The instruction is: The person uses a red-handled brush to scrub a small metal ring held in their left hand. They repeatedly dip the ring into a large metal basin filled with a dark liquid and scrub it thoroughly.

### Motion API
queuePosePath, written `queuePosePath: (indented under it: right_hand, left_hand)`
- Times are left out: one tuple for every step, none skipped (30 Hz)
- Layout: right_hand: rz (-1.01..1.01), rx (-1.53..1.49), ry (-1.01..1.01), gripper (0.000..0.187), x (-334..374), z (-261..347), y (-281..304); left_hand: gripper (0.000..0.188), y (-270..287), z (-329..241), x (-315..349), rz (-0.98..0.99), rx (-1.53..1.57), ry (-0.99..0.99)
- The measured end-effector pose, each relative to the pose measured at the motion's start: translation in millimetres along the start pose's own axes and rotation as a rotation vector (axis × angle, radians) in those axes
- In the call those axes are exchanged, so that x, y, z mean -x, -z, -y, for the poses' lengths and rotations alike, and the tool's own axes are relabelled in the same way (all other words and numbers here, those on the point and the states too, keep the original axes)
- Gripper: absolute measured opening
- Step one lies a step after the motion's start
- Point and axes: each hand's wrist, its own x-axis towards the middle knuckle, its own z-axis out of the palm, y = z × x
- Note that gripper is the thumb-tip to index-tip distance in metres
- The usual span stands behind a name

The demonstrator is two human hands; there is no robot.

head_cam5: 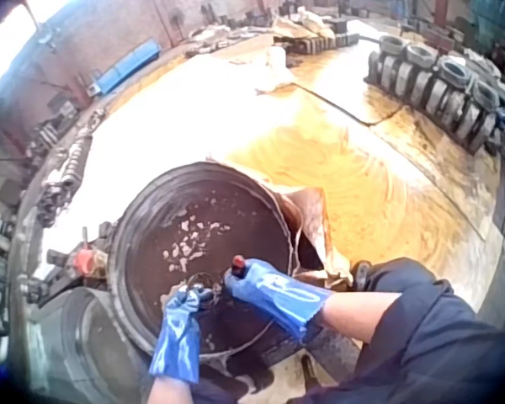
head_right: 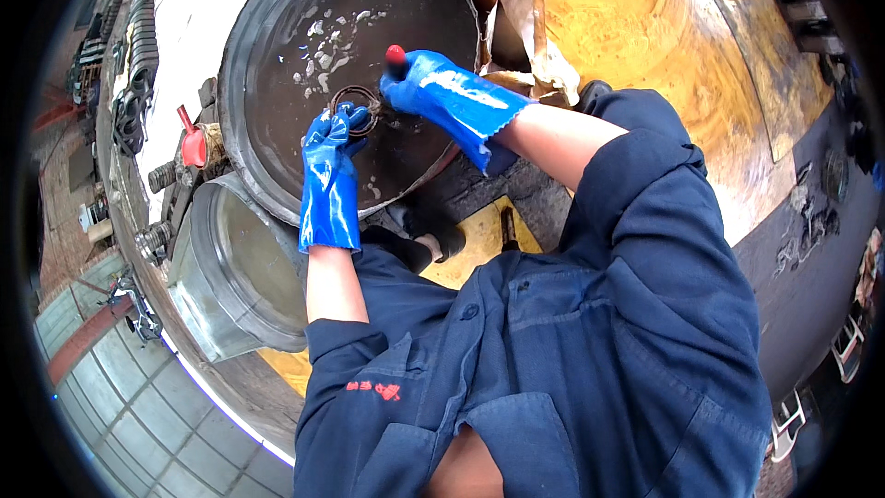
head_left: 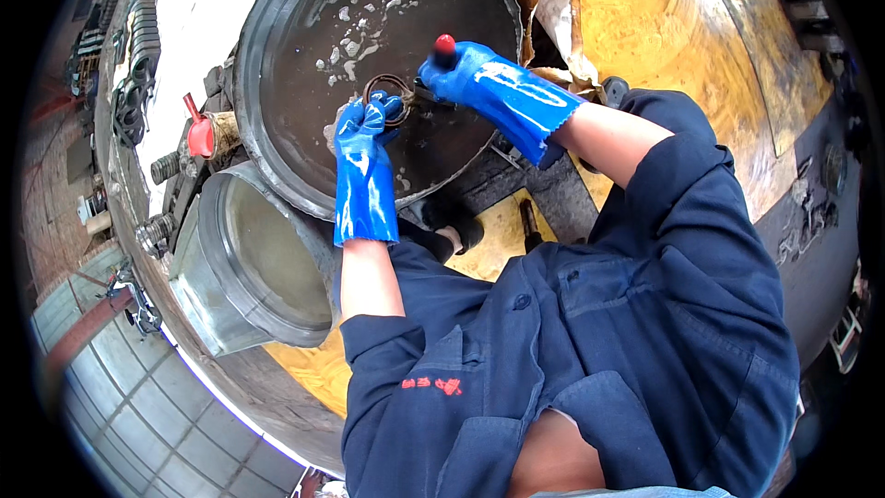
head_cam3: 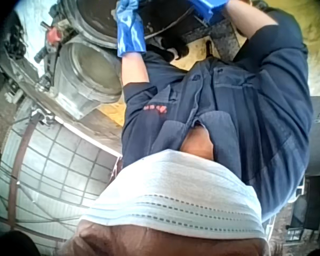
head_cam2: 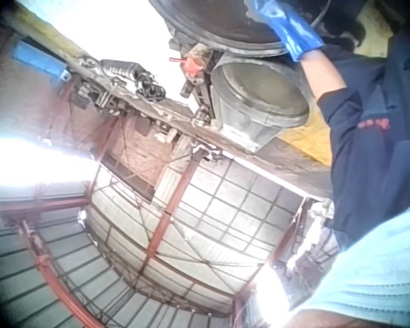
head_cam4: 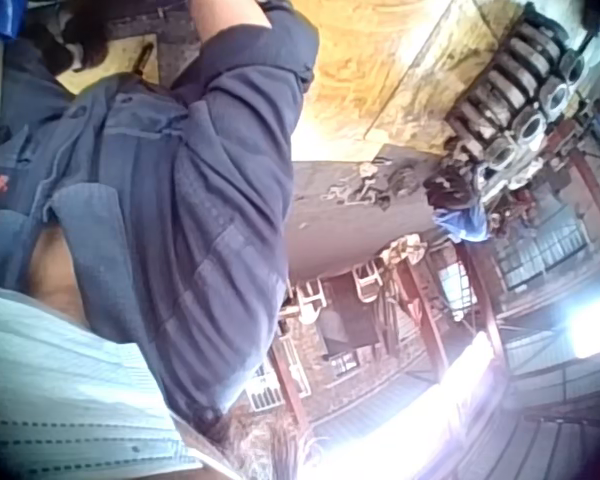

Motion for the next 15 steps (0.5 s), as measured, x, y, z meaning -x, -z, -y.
queuePosePath:
  right_hand:
    - [0.013, 0.063, -0.08, 0.029, 6, 14, 5]
    - [0.025, 0.127, -0.161, 0.032, 9, 23, 8]
    - [-0.035, 0.162, -0.123, 0.037, 2, 12, 1]
    - [-0.038, 0.162, -0.124, 0.037, 2, 12, 4]
    - [-0.024, 0.119, -0.146, 0.036, 2, 12, 8]
    - [-0.01, 0.075, -0.169, 0.035, 2, 12, 11]
    - [0.014, -0.172, -0.223, 0.039, -1, 11, 14]
    - [0.083, -0.37, -0.006, 0.04, 16, 13, 24]
    - [0.102, -0.527, 0.015, 0.038, 26, 22, 23]
    - [0.106, -0.686, 0.038, 0.037, 35, 26, 26]
    - [0.116, -0.7, 0.134, 0.036, 39, 26, 25]
    - [0.16, -0.822, 0.073, 0.035, 32, 24, 19]
    - [0.189, -0.943, 0.002, 0.034, 27, 23, 15]
    - [0.182, -0.944, -0.001, 0.034, 26, 20, 13]
    - [0.208, -0.935, 0.001, 0.034, 25, 16, 12]
  left_hand:
    - [0.028, 2, -1, 1, -0.022, -0.02, 0.014]
    - [0.028, 4, -2, 3, -0.043, -0.04, 0.029]
    - [0.028, 5, -3, 3, -0.047, -0.041, 0.029]
    - [0.029, 5, -4, 1, -0.07, -0.01, 0.065]
    - [0.03, 5, -4, 0, -0.093, 0.021, 0.101]
    - [0.03, 4, -4, -1, -0.089, 0.02, 0.101]
    - [0.032, 2, -4, -2, -0.056, 0.066, 0.109]
    - [0.033, 5, -4, -1, -0.037, 0.117, 0.114]
    - [0.036, 3, -1, -1, -0.08, 0.108, 0.139]
    - [0.036, 3, 2, -4, -0.072, 0.106, 0.138]
    - [0.035, 7, 9, -6, -0.043, 0.207, 0.159]
    - [0.035, 11, 14, -9, -0.015, 0.308, 0.179]
    - [0.037, 4, 11, -7, 0.07, 0.263, 0.147]
    - [0.037, -3, 8, -6, 0.076, 0.261, 0.152]
    - [0.038, -11, 5, -4, 0.051, 0.3, 0.204]
